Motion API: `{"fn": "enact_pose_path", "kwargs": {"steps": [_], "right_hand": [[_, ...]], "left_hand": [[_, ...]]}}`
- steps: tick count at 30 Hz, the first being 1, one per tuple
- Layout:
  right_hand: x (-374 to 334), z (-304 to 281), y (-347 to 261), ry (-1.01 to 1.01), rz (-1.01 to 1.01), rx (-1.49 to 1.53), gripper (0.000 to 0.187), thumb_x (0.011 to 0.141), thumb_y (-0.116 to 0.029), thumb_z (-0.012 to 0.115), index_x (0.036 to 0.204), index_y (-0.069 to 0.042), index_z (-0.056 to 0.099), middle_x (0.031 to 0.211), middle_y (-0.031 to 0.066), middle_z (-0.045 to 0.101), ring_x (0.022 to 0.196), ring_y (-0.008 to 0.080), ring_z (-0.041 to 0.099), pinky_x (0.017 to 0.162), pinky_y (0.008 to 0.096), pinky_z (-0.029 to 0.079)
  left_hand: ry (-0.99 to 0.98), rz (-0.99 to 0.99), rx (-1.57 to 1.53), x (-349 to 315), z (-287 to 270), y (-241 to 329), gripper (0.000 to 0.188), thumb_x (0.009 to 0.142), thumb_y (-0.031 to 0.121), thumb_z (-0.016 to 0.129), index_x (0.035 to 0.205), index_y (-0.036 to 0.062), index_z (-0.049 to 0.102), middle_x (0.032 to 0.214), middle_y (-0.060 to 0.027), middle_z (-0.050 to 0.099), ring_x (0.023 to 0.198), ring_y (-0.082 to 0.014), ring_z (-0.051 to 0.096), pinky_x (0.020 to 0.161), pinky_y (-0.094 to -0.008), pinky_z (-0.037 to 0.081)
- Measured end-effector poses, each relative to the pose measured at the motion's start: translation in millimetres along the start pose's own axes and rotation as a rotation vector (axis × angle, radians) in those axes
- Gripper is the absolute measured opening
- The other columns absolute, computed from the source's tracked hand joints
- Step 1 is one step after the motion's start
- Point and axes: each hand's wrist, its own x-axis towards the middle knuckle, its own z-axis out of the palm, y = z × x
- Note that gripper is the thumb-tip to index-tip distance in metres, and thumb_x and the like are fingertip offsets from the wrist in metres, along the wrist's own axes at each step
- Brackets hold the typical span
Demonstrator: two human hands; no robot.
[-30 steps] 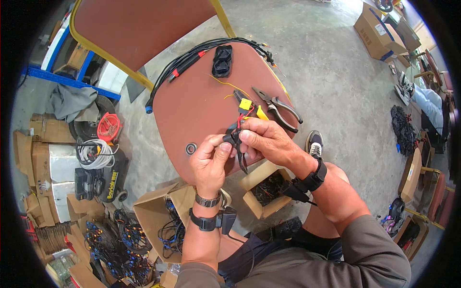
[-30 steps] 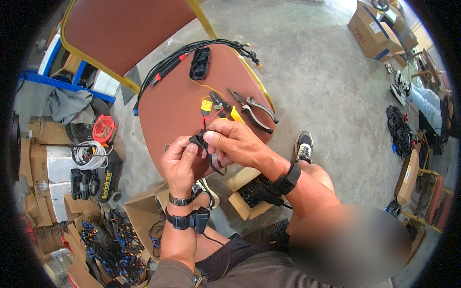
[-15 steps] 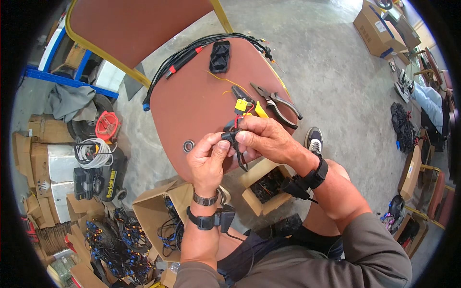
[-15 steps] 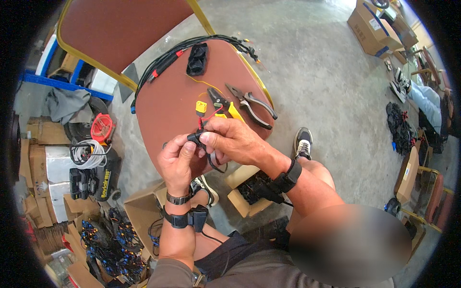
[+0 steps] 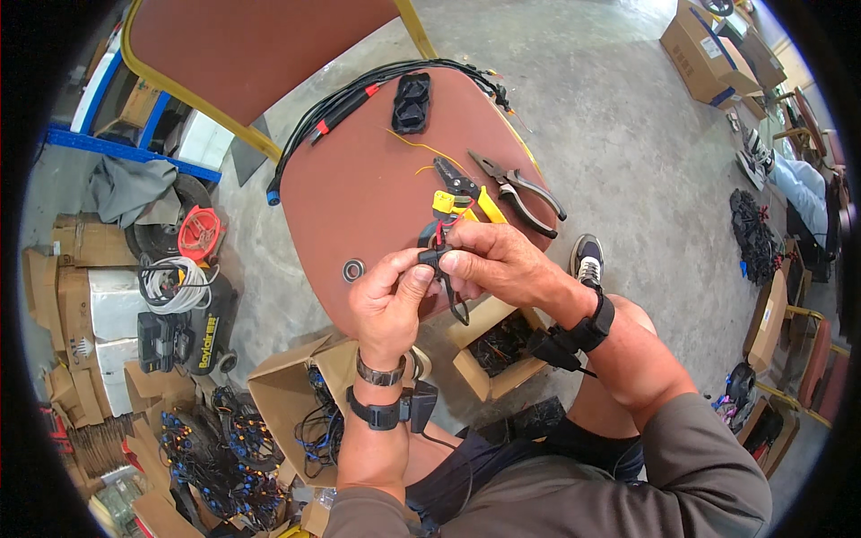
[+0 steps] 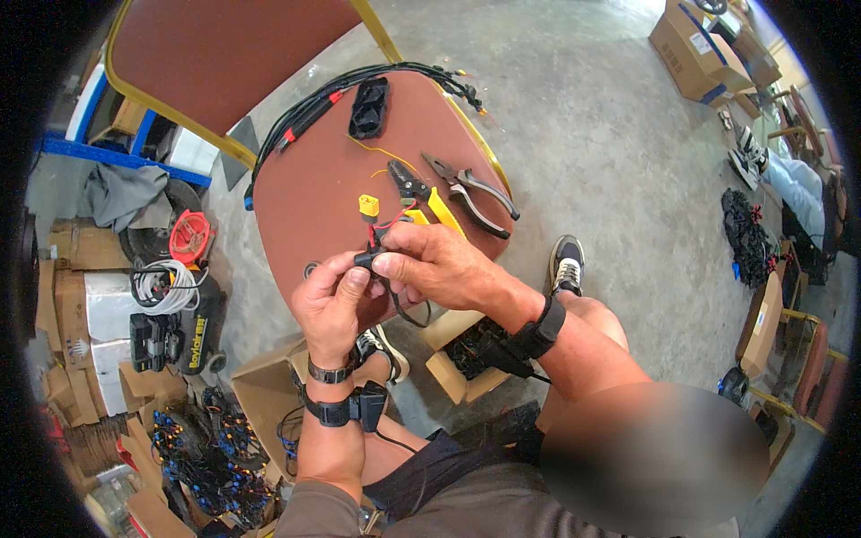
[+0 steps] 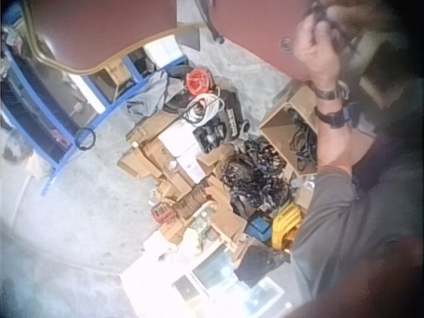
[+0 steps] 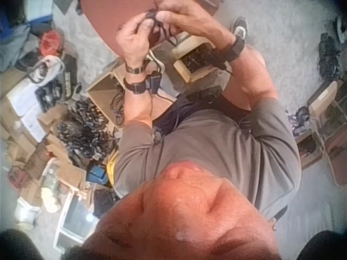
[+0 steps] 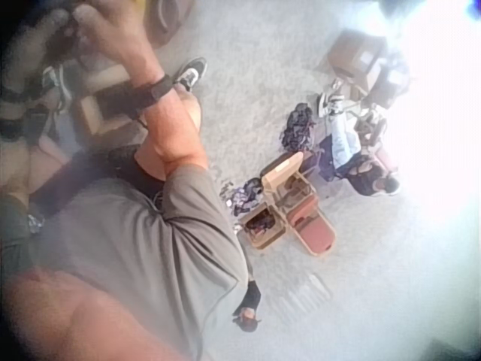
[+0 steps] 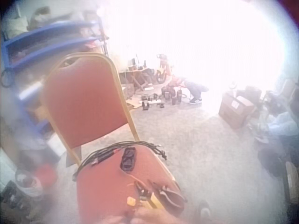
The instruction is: Assemble and secure electrical connectors and wires for a wiring harness using tape and tools.
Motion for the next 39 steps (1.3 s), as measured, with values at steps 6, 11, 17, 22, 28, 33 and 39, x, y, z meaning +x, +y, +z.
{"fn": "enact_pose_path", "kwargs": {"steps": [6,11,17,22,28,33,39], "right_hand": [[1.8,5.5,4.8,0.038,0.027,0.041,0.018,0.099,-0.018,0.053,0.093,-0.001,0.057,0.078,0.0025,0.065,0.062,0.0066,0.057,0.055,0.0214,0.047],[0.1,4.1,8.7,0.073,0.017,0.11,0.019,0.098,-0.019,0.055,0.091,-0.001,0.056,0.074,0.0023,0.064,0.058,0.0065,0.056,0.051,0.0214,0.046],[6.7,10.3,5.9,0.095,0.001,0.075,0.026,0.09,-0.021,0.069,0.08,-0.002,0.054,0.069,-0.0003,0.053,0.056,0.0068,0.055,0.048,0.0218,0.043],[-1.9,11.2,-4.0,0.105,0.049,0.226,0.023,0.089,-0.02,0.07,0.086,-0.001,0.056,0.073,0.0015,0.057,0.059,0.0069,0.056,0.05,0.0229,0.045],[0.2,-0.4,-1.1,0.199,-0.03,0.208,0.023,0.091,-0.019,0.066,0.105,-0.001,0.06,0.077,0.0013,0.063,0.061,0.0064,0.055,0.055,0.0222,0.046],[2.1,-5.5,-0.1,0.205,-0.023,0.264,0.022,0.095,-0.024,0.06,0.103,-0.003,0.063,0.077,-0.0007,0.063,0.059,0.0041,0.053,0.053,0.019,0.043],[5.9,-2.9,1.8,0.202,-0.076,0.194,0.019,0.095,-0.023,0.061,0.095,-0.004,0.064,0.074,-0.0005,0.063,0.059,0.0041,0.053,0.051,0.0191,0.043]], "left_hand": [[0.052,-0.102,-0.1,0.2,0.6,-7.2,0.016,0.092,0.006,0.064,0.105,-0.0023,0.067,0.081,-0.0016,0.065,0.066,-0.0072,0.058,0.06,-0.0207,0.049],[0.1,-0.145,-0.215,-4.9,13.8,-9.3,0.019,0.093,0.008,0.063,0.109,-0.0019,0.066,0.078,-0.0006,0.063,0.064,-0.007,0.057,0.059,-0.0203,0.047],[0.089,-0.088,-0.29,-1.4,18.3,-15.2,0.023,0.098,0.017,0.057,0.11,-0.0016,0.064,0.088,-0.0026,0.065,0.075,-0.008,0.058,0.066,-0.0227,0.049],[0.085,-0.172,-0.405,-2.6,20.3,-15.2,0.027,0.099,0.021,0.055,0.112,-0.0016,0.062,0.088,-0.0067,0.065,0.061,-0.0108,0.056,0.053,-0.0228,0.044],[0.163,-0.279,-0.315,2.3,18.5,-6.2,0.017,0.097,0.016,0.058,0.102,0.0008,0.063,0.073,-0.0032,0.063,0.05,-0.007,0.053,0.042,-0.0182,0.035],[0.129,-0.314,-0.373,1.7,17.5,-3.8,0.021,0.095,0.017,0.061,0.107,0.0001,0.063,0.077,-0.0028,0.063,0.054,-0.0066,0.054,0.044,-0.0181,0.036],[-0.033,-0.187,-0.259,-0.7,12.6,-10.7,0.033,0.096,0.026,0.06,0.114,-0.001,0.061,0.084,-0.0073,0.064,0.055,-0.0094,0.052,0.047,-0.0192,0.038]]}}
